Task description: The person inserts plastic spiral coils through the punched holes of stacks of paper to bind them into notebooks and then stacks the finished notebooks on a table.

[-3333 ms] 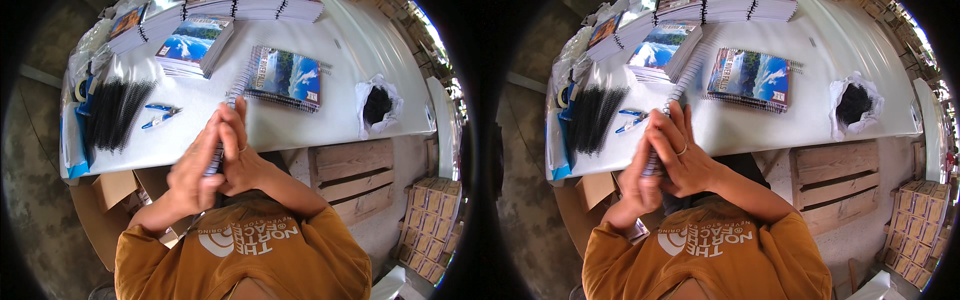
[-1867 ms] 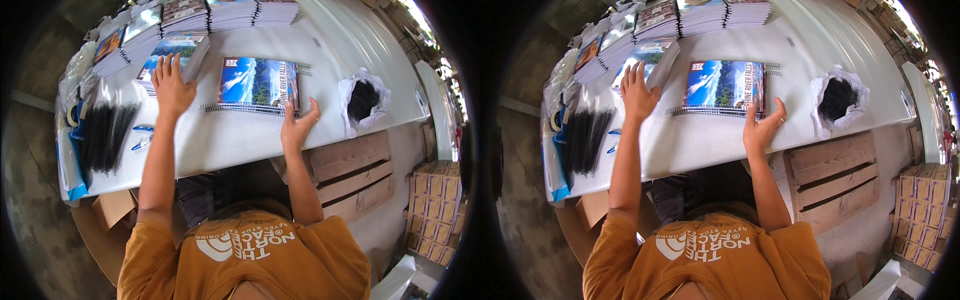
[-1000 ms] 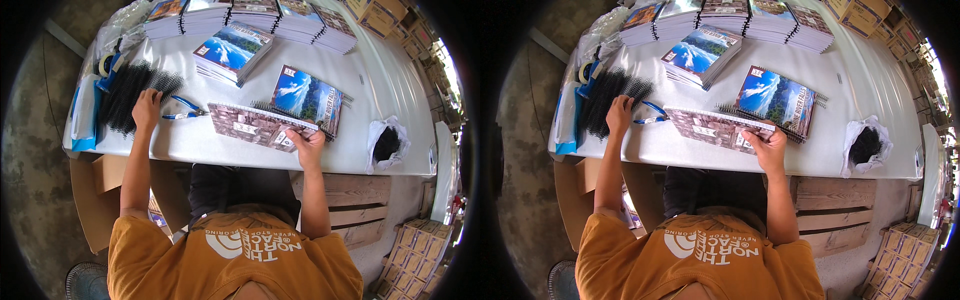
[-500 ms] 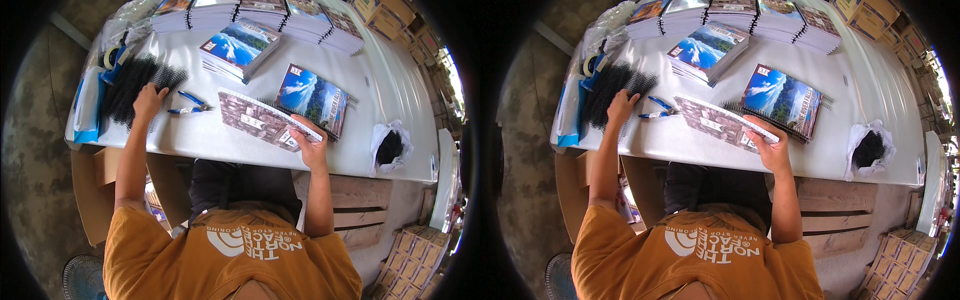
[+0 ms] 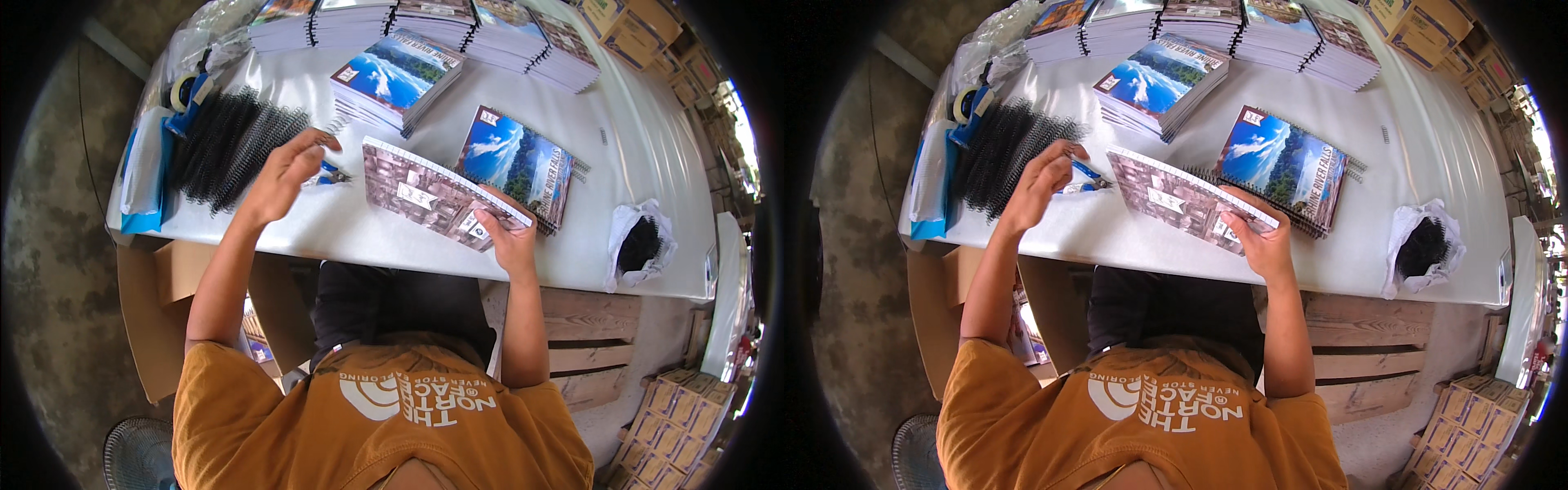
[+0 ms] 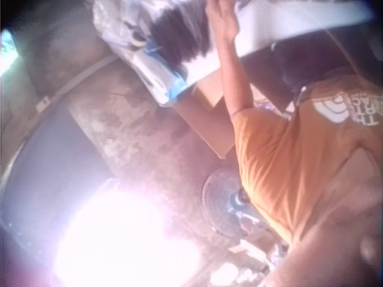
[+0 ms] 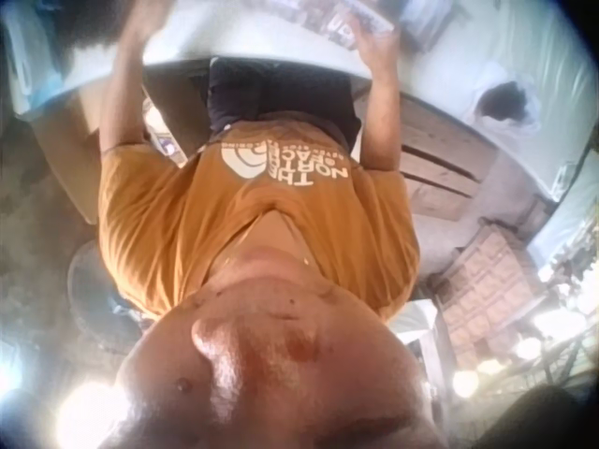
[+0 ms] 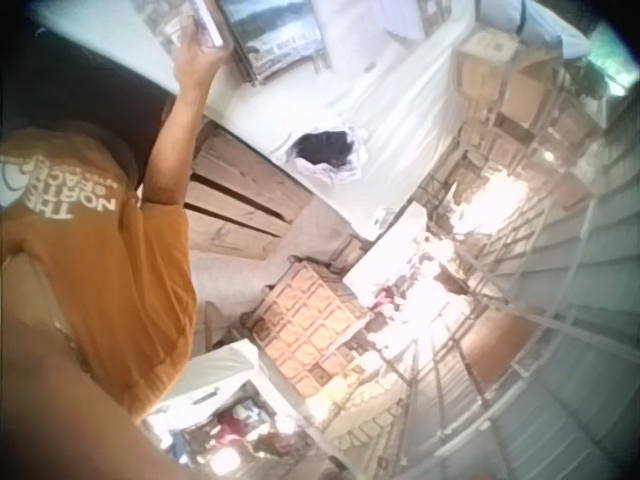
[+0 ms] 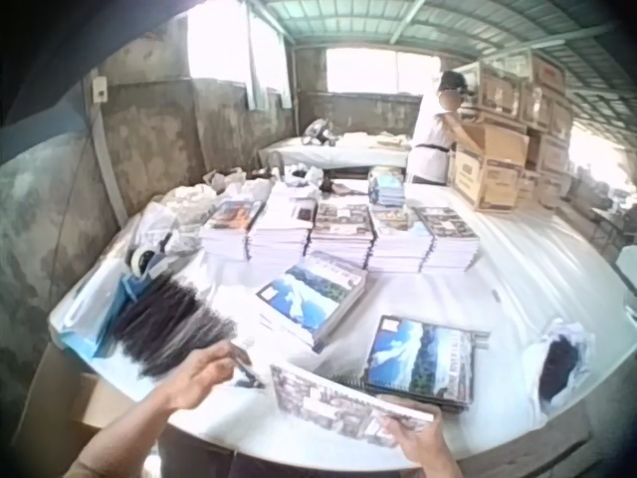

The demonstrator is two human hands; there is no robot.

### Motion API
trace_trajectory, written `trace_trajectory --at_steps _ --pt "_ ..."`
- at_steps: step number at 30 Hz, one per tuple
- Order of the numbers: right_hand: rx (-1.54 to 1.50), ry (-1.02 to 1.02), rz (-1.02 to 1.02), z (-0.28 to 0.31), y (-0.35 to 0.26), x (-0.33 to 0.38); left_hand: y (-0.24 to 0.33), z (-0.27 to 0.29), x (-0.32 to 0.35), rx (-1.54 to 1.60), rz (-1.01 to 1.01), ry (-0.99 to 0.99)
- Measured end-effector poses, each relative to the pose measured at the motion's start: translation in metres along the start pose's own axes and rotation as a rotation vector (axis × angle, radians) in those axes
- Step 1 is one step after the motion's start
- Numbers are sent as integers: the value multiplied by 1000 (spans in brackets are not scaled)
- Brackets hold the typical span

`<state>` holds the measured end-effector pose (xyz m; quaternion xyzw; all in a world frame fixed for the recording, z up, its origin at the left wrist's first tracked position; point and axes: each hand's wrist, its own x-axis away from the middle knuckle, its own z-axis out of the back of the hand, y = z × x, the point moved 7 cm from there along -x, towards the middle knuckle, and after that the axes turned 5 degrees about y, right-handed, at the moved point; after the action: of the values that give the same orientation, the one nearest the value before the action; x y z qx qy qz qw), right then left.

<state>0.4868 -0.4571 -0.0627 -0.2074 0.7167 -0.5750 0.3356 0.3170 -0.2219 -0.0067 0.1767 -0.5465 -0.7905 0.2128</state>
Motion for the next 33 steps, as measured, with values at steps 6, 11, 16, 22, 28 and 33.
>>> trace_trajectory --at_steps 6,11,16,22,28,33 --pt "54 33 30 1 -1 0 1 -15 -2 -24 -58 -25" --pt "58 25 78 -1 -4 3 4 -20 -10 -257 -100 -13" --pt "60 -2 116 -4 -10 4 7 -17 -16 -234 -127 61" --pt "39 -107 162 -10 -18 1 8 -13 -23 -35 -23 -110" --pt "-80 -55 15 -12 -10 4 58 -19 -19 -571 -398 -198" --pt "131 -79 85 -15 -8 11 80 -32 -17 -993 -492 -128"
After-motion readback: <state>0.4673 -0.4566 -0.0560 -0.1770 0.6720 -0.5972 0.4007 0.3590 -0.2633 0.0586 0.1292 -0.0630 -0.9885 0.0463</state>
